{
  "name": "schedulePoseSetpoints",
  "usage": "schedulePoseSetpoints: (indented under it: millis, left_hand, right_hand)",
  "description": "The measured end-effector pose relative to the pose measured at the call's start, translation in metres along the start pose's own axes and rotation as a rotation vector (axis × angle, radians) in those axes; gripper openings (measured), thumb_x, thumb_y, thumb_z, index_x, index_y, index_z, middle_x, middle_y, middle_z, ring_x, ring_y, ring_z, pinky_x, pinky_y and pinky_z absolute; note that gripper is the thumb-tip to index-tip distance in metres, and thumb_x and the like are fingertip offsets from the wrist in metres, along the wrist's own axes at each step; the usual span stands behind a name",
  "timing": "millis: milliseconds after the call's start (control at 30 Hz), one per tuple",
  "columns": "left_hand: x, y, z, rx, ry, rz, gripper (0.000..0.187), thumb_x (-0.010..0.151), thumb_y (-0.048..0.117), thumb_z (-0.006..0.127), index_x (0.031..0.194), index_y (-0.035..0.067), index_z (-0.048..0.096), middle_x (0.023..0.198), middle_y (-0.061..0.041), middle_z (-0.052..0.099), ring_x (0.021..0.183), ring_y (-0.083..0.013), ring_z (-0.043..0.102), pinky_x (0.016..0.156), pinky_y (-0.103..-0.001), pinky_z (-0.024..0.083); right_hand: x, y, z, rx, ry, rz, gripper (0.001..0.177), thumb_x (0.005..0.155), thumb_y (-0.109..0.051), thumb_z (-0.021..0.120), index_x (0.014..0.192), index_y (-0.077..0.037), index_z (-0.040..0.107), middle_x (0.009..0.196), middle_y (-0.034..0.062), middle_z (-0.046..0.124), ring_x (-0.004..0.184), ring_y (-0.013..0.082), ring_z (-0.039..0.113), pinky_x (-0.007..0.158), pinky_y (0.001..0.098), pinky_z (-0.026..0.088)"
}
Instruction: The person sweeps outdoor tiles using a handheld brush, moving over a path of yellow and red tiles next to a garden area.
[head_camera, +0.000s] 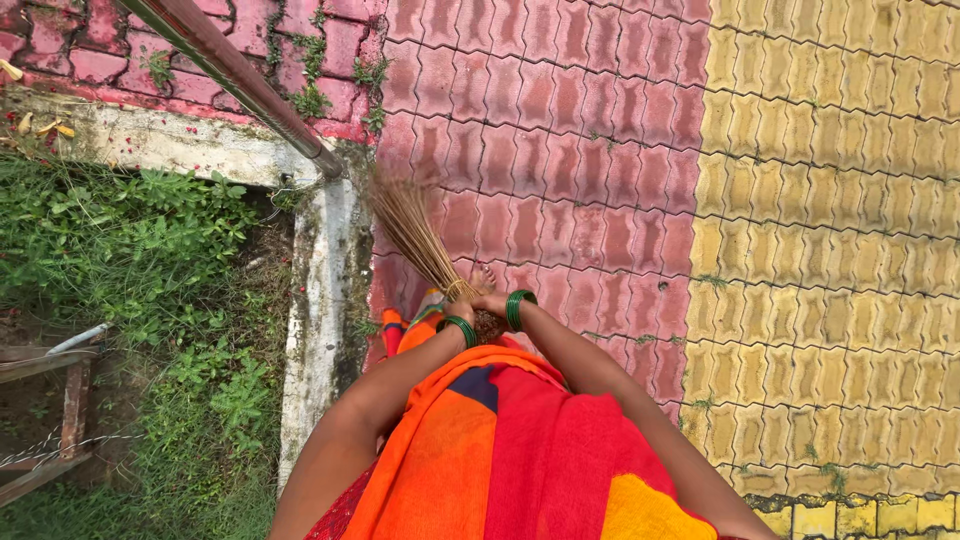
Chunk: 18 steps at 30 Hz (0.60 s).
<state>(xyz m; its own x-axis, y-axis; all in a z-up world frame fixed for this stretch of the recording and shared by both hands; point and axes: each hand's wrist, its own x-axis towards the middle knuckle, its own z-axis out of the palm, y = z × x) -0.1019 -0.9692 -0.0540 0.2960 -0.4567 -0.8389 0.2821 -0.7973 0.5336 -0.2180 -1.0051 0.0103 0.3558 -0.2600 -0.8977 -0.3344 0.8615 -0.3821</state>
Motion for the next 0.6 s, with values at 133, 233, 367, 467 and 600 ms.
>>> schedulePoseSetpoints:
  millis: [133, 233, 367, 467, 600]
  left_hand:
    - [-0.005, 0.040, 0.025, -0.192, 0.019, 0.062, 0.058, 0.087, 0.035, 0.071, 0.127, -0.004, 0.058, 0.109, -0.021, 0.071, 0.094, -0.0306, 0.071, 0.084, -0.043, 0.058]
    - [-0.011, 0.065, 0.061, -0.190, -0.100, 0.064, 0.059, 0.087, 0.037, 0.071, 0.127, -0.004, 0.059, 0.109, -0.020, 0.071, 0.094, -0.0301, 0.071, 0.084, -0.042, 0.058]
    - [-0.015, 0.075, 0.104, 0.004, -0.291, -0.001, 0.061, 0.087, 0.040, 0.072, 0.127, -0.005, 0.060, 0.109, -0.020, 0.071, 0.095, -0.0295, 0.071, 0.083, -0.041, 0.058]
    - [-0.012, 0.089, 0.138, 0.177, -0.453, -0.058, 0.062, 0.088, 0.042, 0.072, 0.127, -0.005, 0.061, 0.110, -0.020, 0.072, 0.095, -0.0291, 0.072, 0.083, -0.041, 0.058]
    - [-0.004, 0.110, 0.174, 0.126, -0.830, -0.190, 0.049, 0.086, 0.038, 0.069, 0.119, 0.002, 0.069, 0.106, -0.018, 0.074, 0.088, -0.0287, 0.073, 0.081, -0.043, 0.060]
  right_hand:
    - [0.008, -0.069, -0.054, -0.613, -0.167, -0.359, 0.064, 0.090, -0.042, 0.065, 0.146, -0.012, 0.054, 0.133, 0.0100, 0.066, 0.110, 0.0155, 0.065, 0.091, 0.0298, 0.052]
    - [-0.004, -0.084, -0.096, -0.667, -0.138, -0.326, 0.057, 0.094, -0.038, 0.066, 0.144, -0.012, 0.059, 0.134, 0.0052, 0.067, 0.111, 0.0127, 0.065, 0.094, 0.0259, 0.050]
    - [-0.053, -0.057, -0.113, -0.074, -0.131, -0.233, 0.049, 0.091, -0.025, 0.066, 0.138, -0.011, 0.059, 0.127, 0.0102, 0.070, 0.105, 0.0191, 0.069, 0.088, 0.0331, 0.059]
    - [-0.082, -0.050, -0.109, 0.301, 0.094, -0.217, 0.041, 0.093, -0.020, 0.062, 0.133, -0.010, 0.059, 0.119, 0.0114, 0.070, 0.101, 0.0232, 0.071, 0.083, 0.0391, 0.061]
    - [-0.082, -0.053, -0.114, 0.738, 0.241, -0.281, 0.038, 0.091, -0.024, 0.059, 0.128, -0.020, 0.056, 0.112, 0.0059, 0.068, 0.093, 0.0222, 0.071, 0.078, 0.0429, 0.062]
